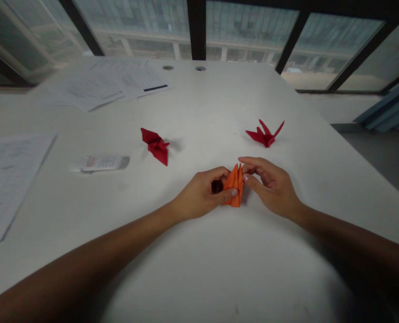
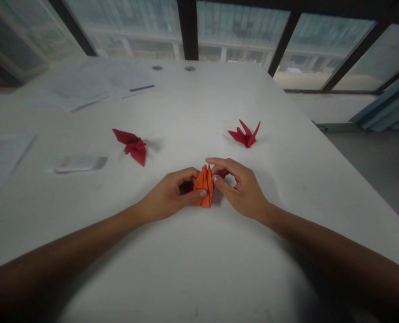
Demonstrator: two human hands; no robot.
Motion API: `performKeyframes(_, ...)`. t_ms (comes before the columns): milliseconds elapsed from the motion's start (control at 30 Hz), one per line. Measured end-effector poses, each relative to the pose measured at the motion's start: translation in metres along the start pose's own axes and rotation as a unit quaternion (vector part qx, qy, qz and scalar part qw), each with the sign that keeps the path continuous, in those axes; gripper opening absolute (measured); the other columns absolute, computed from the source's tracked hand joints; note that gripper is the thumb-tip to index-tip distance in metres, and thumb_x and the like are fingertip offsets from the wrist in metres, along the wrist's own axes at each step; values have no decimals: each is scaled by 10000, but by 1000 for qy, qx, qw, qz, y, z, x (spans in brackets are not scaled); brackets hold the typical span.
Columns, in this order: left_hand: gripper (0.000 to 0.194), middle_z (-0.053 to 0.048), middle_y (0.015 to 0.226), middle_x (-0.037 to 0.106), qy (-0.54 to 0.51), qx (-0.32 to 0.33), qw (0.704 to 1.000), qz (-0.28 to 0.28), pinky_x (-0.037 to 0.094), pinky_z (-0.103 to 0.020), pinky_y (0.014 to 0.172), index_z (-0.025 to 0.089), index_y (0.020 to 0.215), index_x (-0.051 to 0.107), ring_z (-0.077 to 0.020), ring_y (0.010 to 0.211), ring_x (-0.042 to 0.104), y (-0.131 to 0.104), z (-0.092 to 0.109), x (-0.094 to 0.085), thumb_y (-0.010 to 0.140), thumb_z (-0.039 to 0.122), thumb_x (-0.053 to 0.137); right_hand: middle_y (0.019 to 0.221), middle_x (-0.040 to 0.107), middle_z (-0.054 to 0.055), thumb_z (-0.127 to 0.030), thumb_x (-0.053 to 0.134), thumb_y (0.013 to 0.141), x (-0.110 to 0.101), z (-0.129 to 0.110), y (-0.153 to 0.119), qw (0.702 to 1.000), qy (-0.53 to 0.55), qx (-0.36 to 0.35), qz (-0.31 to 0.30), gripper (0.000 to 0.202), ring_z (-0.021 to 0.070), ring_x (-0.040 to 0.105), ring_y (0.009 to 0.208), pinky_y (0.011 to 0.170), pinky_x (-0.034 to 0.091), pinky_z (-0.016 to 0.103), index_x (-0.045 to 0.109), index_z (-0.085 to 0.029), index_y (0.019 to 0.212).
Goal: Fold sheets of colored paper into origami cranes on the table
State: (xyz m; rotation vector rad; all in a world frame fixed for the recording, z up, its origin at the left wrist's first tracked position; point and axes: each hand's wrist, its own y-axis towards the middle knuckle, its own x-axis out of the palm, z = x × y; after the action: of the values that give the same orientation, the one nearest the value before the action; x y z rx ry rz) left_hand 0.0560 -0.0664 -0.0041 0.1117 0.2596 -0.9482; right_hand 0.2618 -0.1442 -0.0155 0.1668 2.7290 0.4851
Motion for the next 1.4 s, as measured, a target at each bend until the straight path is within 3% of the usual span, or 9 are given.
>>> performKeyframes(133,258,9,807,604,-26,5,1000,-7,456,-235,628,175,1000,614,-113,683,554,1,0,-2,912,408,677,979,651,30,-243,624,956,-2,-2,3,1000,-6,-13,-18,302,202,639,912,856,532,379,692,-319,1241)
performKeyframes(367,315,-29,895,671,-35,4,999,-1,487,-246,652,172,1096,633,-121,712,595,2,1,-4,904,413,697,934,655,15,-239,602,959,-4,-3,4,998,38,36,-32,307,177,656,847,804,542,344,633,-283,1261)
performKeyframes(600,368,-57,991,697,-46,20,999,9,510,-261,700,177,1149,603,-135,776,636,2,-4,-5,895,417,722,901,625,-4,-231,631,940,-1,-1,5,995,94,43,-5,325,158,643,805,763,545,316,580,-282,1257)
performKeyframes(767,346,-22,894,684,-71,17,997,19,488,-245,657,187,1161,565,-117,712,604,4,-5,-4,913,383,707,925,630,5,-300,668,930,2,0,6,991,118,59,0,300,169,651,844,778,570,324,578,-274,1215)
performKeyframes(900,359,-10,848,691,-89,9,995,49,472,-238,621,189,1172,549,-111,657,593,5,-5,-4,913,381,708,922,643,1,-336,660,942,4,-2,4,990,115,81,4,307,146,637,765,730,555,301,557,-265,1223)
performKeyframes(1133,420,-8,847,702,-120,7,988,97,514,-257,667,195,1158,533,-139,707,665,6,-6,-3,864,383,766,944,718,16,-324,718,895,8,-7,-1,978,108,158,-87,418,181,686,835,807,550,353,536,-259,1266)
performKeyframes(1400,445,1,842,670,-135,10,986,94,470,-217,605,187,1148,536,-105,673,591,5,0,-4,860,439,763,852,706,-5,-301,691,912,11,-5,1,970,167,172,-49,333,164,676,757,750,556,337,556,-247,1211)
